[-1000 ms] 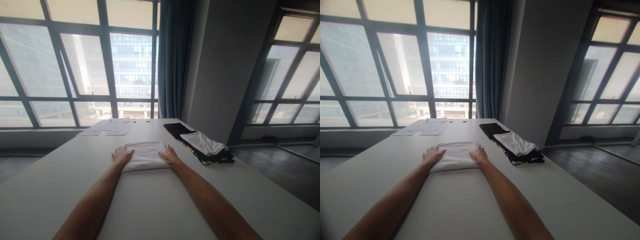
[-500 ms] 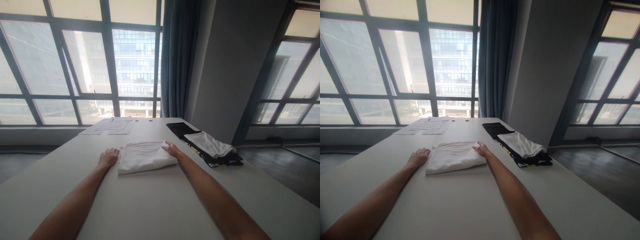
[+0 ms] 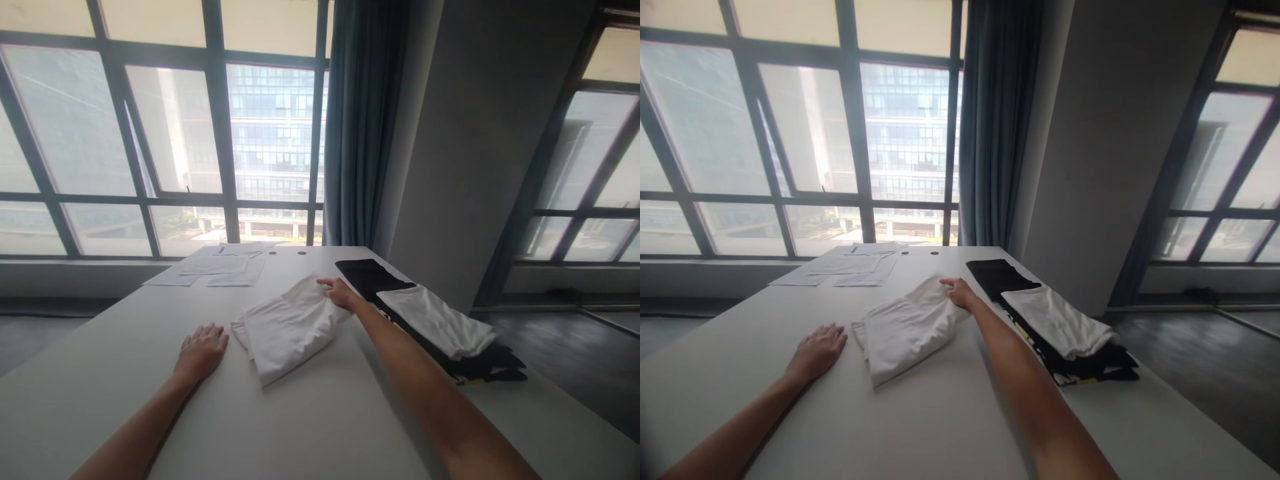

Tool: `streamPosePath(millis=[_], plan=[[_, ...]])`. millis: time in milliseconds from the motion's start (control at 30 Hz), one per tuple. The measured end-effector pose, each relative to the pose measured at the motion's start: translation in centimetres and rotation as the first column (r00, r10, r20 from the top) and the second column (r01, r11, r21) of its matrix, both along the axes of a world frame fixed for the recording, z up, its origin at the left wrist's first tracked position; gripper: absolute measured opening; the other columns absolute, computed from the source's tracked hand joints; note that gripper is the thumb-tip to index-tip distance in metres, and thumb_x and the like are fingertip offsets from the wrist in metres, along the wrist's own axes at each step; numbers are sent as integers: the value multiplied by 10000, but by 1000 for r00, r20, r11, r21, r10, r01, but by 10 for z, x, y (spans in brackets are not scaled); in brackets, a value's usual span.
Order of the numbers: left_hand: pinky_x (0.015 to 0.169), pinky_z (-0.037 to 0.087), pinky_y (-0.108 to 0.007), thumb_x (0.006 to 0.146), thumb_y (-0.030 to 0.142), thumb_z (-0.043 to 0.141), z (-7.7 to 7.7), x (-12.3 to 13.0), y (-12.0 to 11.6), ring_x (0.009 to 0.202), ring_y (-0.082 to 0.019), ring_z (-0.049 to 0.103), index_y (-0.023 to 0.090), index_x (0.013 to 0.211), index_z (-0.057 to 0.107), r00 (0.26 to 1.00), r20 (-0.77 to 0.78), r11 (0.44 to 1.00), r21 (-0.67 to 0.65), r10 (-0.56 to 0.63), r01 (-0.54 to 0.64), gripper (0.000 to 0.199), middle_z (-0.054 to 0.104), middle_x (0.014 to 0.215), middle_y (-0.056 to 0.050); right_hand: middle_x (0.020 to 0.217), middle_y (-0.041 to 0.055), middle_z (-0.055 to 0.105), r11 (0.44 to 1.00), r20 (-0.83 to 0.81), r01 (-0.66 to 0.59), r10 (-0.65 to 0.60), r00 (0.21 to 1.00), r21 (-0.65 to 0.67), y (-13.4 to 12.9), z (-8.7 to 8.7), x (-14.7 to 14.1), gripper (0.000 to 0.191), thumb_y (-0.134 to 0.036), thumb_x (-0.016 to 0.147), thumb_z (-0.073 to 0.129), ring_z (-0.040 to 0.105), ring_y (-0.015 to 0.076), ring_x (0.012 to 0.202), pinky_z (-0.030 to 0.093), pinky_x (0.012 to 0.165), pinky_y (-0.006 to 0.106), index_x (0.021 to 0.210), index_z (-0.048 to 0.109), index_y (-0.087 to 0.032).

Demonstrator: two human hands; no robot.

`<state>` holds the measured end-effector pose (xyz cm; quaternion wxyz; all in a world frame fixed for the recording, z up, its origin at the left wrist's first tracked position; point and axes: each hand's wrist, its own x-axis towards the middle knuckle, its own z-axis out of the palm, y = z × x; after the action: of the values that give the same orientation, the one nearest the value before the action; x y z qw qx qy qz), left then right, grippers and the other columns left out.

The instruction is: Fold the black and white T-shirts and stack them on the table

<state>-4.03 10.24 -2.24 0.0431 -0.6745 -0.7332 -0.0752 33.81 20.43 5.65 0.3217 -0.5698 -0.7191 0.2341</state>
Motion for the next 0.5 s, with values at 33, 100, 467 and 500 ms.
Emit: streamPosePath(millis=[33, 100, 467, 500], plan=[[1129, 310, -493, 974, 430, 268, 0, 0, 0, 1427, -297, 354, 192, 1393, 529, 1000, -7, 1000, -8, 7, -7, 548, 439, 1530, -104, 1240, 57, 694, 1000, 5, 2, -2, 1000, 25, 6, 4, 1, 562, -54, 781, 524, 654, 189, 1103, 464, 1008, 296, 1321, 630, -165], [1136, 305, -477, 971, 434, 272, 1, 1, 0, 1433, -286, 348, 192, 1401, 523, 1000, -19, 1000, -19, 18, -18, 554, 437, 1533, -95, 1235, 58, 697, 997, 23, 9, -11, 1000, 73, 20, 12, 3, 549, -51, 786, 513, 657, 184, 1091, 458, 1011, 281, 1309, 640, -160], [1143, 305, -453, 956, 437, 341, -6, -3, 4, 1428, -268, 363, 221, 1372, 558, 999, -17, 999, 14, 34, -34, 517, 465, 1516, -75, 1347, 58, 627, 933, 1, 110, -118, 993, 343, 92, 72, 10, 540, -139, 861, 473, 567, 238, 1252, 391, 1088, 324, 1391, 575, -169], [1144, 305, -449, 955, 438, 346, -6, -3, 5, 1428, -266, 363, 225, 1369, 561, 999, -15, 999, 14, 37, -37, 513, 467, 1515, -73, 1378, 54, 602, 920, -23, 159, -161, 987, 359, 97, 80, 15, 551, -163, 878, 466, 538, 261, 1283, 370, 1106, 350, 1423, 542, -177]])
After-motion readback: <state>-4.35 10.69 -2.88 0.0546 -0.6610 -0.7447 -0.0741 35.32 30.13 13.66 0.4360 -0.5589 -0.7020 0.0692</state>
